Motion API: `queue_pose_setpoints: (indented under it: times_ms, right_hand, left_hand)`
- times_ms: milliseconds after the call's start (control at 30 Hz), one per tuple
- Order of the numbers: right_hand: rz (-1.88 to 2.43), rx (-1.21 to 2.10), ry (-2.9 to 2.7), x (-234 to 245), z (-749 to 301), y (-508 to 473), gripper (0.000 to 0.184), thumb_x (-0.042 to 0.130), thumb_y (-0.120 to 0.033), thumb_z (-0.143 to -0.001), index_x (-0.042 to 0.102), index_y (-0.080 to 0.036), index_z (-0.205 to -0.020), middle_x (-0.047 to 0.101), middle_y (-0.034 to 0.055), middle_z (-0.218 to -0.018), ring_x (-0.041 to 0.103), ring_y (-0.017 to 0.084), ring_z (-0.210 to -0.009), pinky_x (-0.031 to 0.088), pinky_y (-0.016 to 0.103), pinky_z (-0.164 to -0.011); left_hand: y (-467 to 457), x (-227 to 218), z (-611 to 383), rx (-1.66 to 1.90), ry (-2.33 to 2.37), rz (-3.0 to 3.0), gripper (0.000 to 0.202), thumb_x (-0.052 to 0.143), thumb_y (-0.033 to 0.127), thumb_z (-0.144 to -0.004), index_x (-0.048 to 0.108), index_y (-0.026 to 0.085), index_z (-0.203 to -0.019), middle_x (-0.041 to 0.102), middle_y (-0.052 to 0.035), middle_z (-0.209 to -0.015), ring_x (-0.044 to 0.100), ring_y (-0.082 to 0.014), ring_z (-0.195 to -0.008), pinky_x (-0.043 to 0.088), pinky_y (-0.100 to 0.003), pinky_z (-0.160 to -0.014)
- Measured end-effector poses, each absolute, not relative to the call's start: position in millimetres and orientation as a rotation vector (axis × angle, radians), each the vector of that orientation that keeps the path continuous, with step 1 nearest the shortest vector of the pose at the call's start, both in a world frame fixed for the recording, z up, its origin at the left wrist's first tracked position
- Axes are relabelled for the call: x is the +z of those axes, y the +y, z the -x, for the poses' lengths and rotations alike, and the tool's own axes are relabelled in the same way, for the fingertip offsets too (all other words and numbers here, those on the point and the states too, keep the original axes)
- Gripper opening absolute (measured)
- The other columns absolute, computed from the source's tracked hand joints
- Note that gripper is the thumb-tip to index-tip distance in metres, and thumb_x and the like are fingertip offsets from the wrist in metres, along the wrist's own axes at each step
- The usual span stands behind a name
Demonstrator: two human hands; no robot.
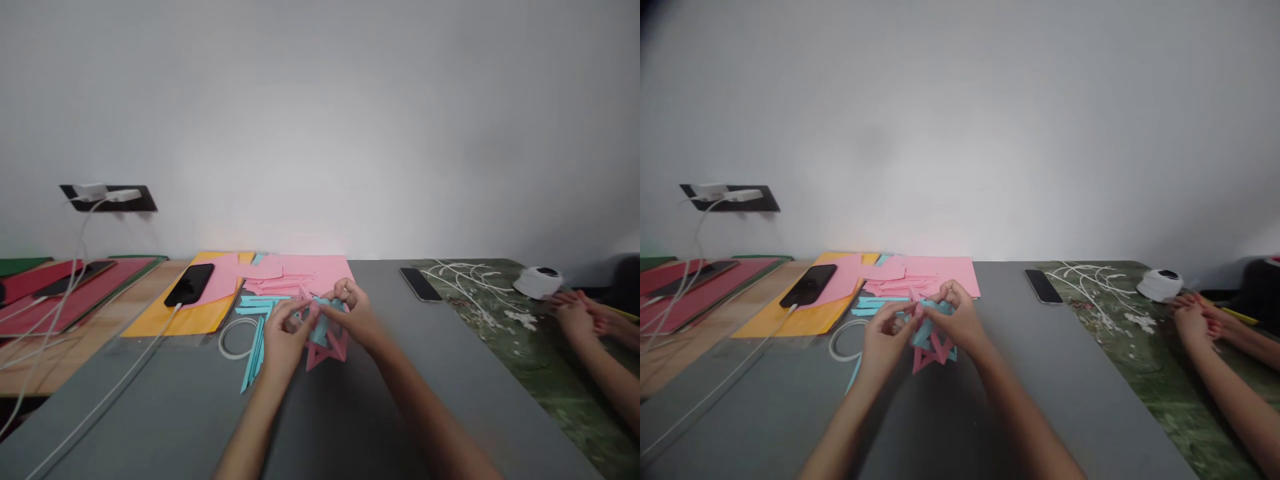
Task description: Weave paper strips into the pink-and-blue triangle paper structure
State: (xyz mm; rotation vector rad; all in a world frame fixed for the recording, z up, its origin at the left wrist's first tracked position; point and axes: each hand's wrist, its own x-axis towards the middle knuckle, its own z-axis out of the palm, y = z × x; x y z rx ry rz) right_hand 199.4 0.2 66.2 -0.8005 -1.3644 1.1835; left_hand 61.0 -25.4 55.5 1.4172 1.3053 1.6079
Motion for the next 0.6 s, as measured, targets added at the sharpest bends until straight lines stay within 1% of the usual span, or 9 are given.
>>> queue_pose_setpoints:
  times_ms: [100, 267, 367, 467, 600]
  right_hand:
    - [0.805, 1.192, -1.348, 65.5, -197.2, -0.2, 0.037, 0.069, -0.031, -0.065, 0.035, -0.024, -0.078, 0.063, -0.0037, -0.072, 0.058, 0.012, -0.061, 0.046, 0.023, -0.054]
    - [0.879, 1.199, -1.320, 62.4, -195.4, 0.5, 0.043, 0.072, -0.032, -0.062, 0.034, -0.024, -0.080, 0.066, -0.0027, -0.072, 0.058, 0.012, -0.057, 0.046, 0.023, -0.052]
    - [0.893, 1.214, -1.321, 63.8, -196.3, -0.9, 0.042, 0.072, -0.031, -0.061, 0.036, -0.024, -0.080, 0.067, -0.0021, -0.071, 0.058, 0.012, -0.056, 0.044, 0.023, -0.052]
    - [0.943, 1.206, -1.353, 66.9, -199.5, -1.8, 0.039, 0.072, -0.031, -0.061, 0.041, -0.023, -0.084, 0.067, -0.0018, -0.073, 0.057, 0.012, -0.055, 0.043, 0.022, -0.051]
    - [0.964, 1.118, -1.425, 68.2, -204.2, 1.1, 0.029, 0.069, -0.029, -0.064, 0.048, -0.022, -0.083, 0.067, -0.0001, -0.074, 0.059, 0.013, -0.064, 0.042, 0.023, -0.057]
  left_hand:
    - [-27.9, 58.0, -60.5, 1.619, 1.292, -1.581, 0.019, 0.067, 0.035, -0.068, 0.071, 0.019, -0.077, 0.062, -0.0036, -0.082, 0.052, -0.0095, -0.062, 0.033, -0.018, -0.044]
    - [-28.2, 55.5, -59.5, 1.631, 1.316, -1.638, 0.018, 0.063, 0.034, -0.072, 0.071, 0.019, -0.076, 0.065, -0.0043, -0.082, 0.057, -0.0128, -0.069, 0.034, -0.019, -0.043]
    - [-27.5, 55.4, -58.4, 1.646, 1.350, -1.651, 0.017, 0.063, 0.033, -0.073, 0.070, 0.018, -0.074, 0.066, -0.0043, -0.079, 0.057, -0.0125, -0.066, 0.034, -0.020, -0.044]
    - [-28.1, 58.9, -56.9, 1.647, 1.370, -1.697, 0.016, 0.064, 0.033, -0.072, 0.069, 0.018, -0.071, 0.066, -0.0038, -0.076, 0.056, -0.0113, -0.061, 0.033, -0.020, -0.043]
    - [-29.5, 62.9, -54.9, 1.654, 1.376, -1.786, 0.015, 0.062, 0.031, -0.074, 0.068, 0.018, -0.070, 0.065, -0.0032, -0.074, 0.056, -0.0114, -0.063, 0.035, -0.019, -0.044]
